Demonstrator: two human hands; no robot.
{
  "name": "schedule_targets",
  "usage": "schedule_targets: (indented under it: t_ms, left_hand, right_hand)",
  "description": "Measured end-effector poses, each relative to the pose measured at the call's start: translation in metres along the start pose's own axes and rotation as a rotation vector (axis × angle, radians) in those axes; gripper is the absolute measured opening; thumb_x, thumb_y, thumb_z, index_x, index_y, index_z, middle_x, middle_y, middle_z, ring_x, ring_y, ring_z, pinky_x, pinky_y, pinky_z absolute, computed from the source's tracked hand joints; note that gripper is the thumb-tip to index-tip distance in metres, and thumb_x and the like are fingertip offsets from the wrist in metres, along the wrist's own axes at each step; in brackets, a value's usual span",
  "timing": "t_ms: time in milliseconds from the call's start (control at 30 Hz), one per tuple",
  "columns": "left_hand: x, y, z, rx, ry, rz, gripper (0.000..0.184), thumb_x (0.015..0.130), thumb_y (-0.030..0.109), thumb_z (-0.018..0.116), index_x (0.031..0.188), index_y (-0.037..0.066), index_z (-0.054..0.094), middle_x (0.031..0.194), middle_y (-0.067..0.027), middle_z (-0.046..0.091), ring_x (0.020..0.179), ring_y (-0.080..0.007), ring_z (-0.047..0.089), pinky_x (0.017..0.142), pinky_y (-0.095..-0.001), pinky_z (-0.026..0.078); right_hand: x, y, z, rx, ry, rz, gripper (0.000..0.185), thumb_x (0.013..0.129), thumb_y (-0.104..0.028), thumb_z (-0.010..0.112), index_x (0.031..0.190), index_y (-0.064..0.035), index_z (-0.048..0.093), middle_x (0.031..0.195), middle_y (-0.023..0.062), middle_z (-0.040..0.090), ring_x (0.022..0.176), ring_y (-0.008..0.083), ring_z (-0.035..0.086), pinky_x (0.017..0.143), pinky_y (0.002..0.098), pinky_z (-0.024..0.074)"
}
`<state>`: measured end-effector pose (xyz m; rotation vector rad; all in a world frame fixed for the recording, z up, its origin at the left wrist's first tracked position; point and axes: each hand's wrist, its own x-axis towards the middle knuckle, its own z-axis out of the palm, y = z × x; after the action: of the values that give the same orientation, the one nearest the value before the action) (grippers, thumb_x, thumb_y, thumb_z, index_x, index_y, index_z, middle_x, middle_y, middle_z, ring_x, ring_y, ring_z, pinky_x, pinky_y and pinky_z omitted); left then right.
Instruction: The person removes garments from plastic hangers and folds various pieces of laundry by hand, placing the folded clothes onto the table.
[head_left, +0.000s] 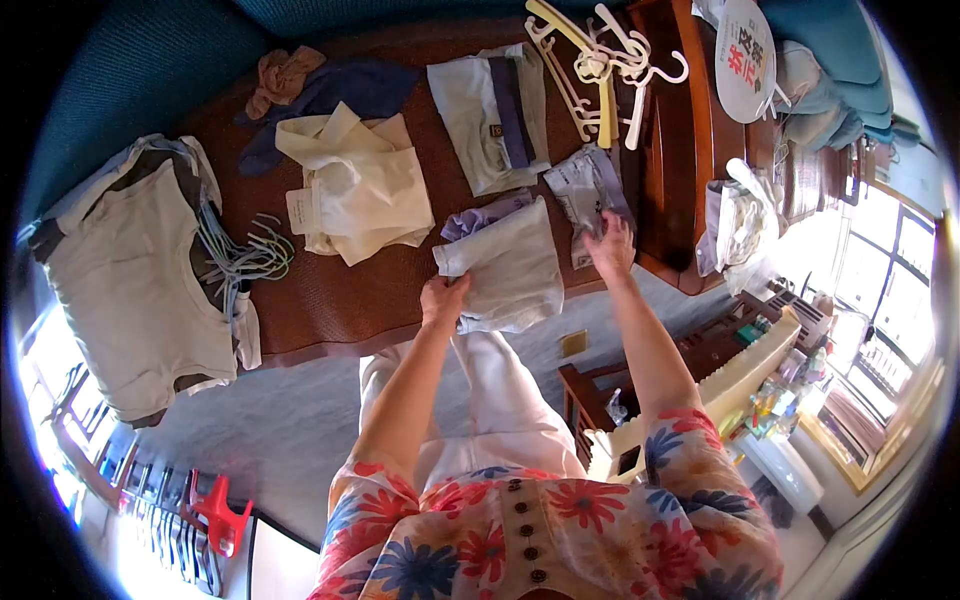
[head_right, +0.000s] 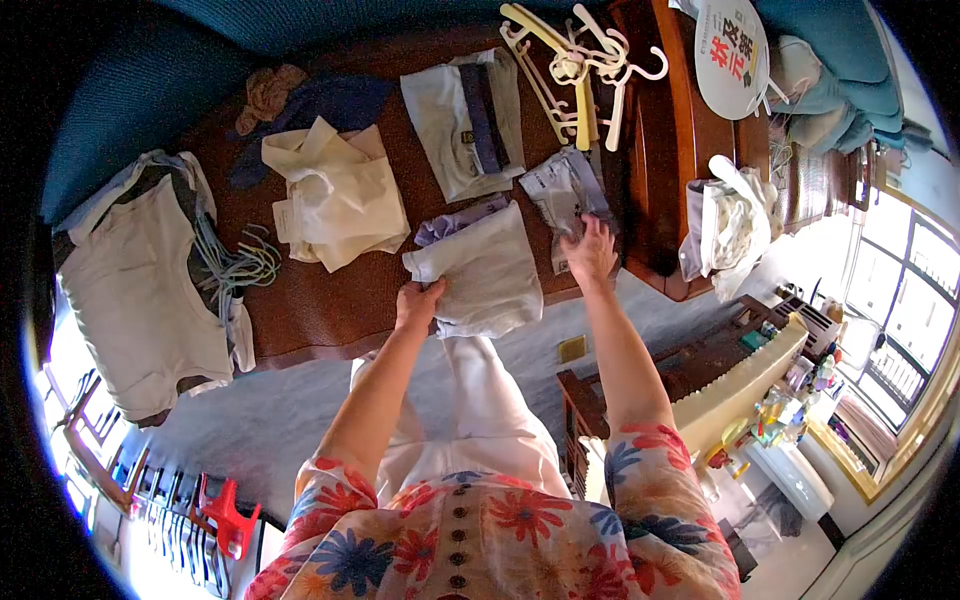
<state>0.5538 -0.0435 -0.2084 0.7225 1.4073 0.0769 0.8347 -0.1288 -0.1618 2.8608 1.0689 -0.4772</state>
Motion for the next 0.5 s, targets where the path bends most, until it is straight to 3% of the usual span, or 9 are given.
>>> schedule_targets:
  t_ms: [33,167,200,300,433,467,500]
  left_hand:
    - [-0.002,0.003,-0.001,-0.032,0.006,-0.008,0.032,0.073,0.030,0.066,0.081,-0.001,0.063,0.070,-0.0058,0.061,0.063,-0.0135,0.053,0.058,-0.0300,0.042]
    - [-0.006,0.009,-0.005,0.054,-0.032,-0.019,0.030,0.074,0.028,0.064,0.079,-0.001,0.062,0.069,-0.0054,0.060,0.062,-0.0125,0.053,0.057,-0.0287,0.042]
    - [-0.006,0.011,-0.006,0.094,-0.042,-0.001,0.030,0.073,0.029,0.064,0.080,-0.001,0.062,0.069,-0.0057,0.060,0.062,-0.0130,0.053,0.057,-0.0289,0.042]
    - [-0.017,0.030,-0.009,0.148,-0.076,0.059,0.034,0.072,0.031,0.063,0.084,0.000,0.060,0.071,-0.0081,0.061,0.063,-0.0172,0.055,0.059,-0.0308,0.043]
    - [-0.025,0.038,-0.029,0.395,-0.136,0.176,0.040,0.069,0.032,0.064,0.096,0.002,0.058,0.075,-0.0104,0.061,0.071,-0.0213,0.059,0.066,-0.0336,0.046]
    - [-0.027,0.038,-0.038,0.476,-0.147,0.204,0.043,0.069,0.032,0.064,0.099,0.003,0.057,0.076,-0.0109,0.062,0.073,-0.0221,0.060,0.068,-0.0342,0.046]
    - [-0.029,0.038,-0.048,0.456,-0.118,0.233,0.042,0.069,0.031,0.064,0.100,0.003,0.058,0.076,-0.0103,0.062,0.073,-0.0216,0.060,0.068,-0.0336,0.047]
  right_hand:
    - [-0.003,-0.006,-0.002,-0.158,-0.018,0.021,0.052,0.070,-0.024,0.068,0.113,-0.0088,0.044,0.097,0.0159,0.057,0.089,0.0330,0.056,0.077,0.0428,0.0455]
    - [-0.008,-0.007,0.016,0.028,-0.205,0.121,0.051,0.072,-0.022,0.065,0.114,-0.0038,0.042,0.101,0.0232,0.055,0.095,0.0371,0.054,0.083,0.0420,0.0434]
    - [-0.013,-0.009,0.018,-0.025,-0.193,0.178,0.047,0.072,-0.017,0.063,0.112,-0.0014,0.044,0.100,0.0191,0.058,0.093,0.0353,0.056,0.078,0.0420,0.0460]
    - [-0.020,-0.019,0.020,0.028,-0.264,0.415,0.046,0.073,-0.016,0.062,0.113,0.0003,0.044,0.099,0.0206,0.058,0.095,0.0364,0.055,0.078,0.0423,0.0458]
    - [-0.021,0.024,0.056,0.506,-0.438,0.396,0.050,0.076,-0.019,0.061,0.116,0.0031,0.041,0.100,0.0165,0.058,0.087,0.0298,0.057,0.074,0.0390,0.0455]
    - [-0.018,0.039,0.062,0.043,-0.267,0.111,0.042,0.069,-0.016,0.065,0.105,-0.0039,0.048,0.078,0.0140,0.060,0.077,0.0246,0.061,0.069,0.0379,0.0497]
    - [-0.015,0.053,0.057,0.126,-0.261,0.121,0.039,0.070,-0.016,0.064,0.104,-0.0031,0.049,0.079,0.0123,0.059,0.076,0.0249,0.059,0.068,0.0377,0.0489]
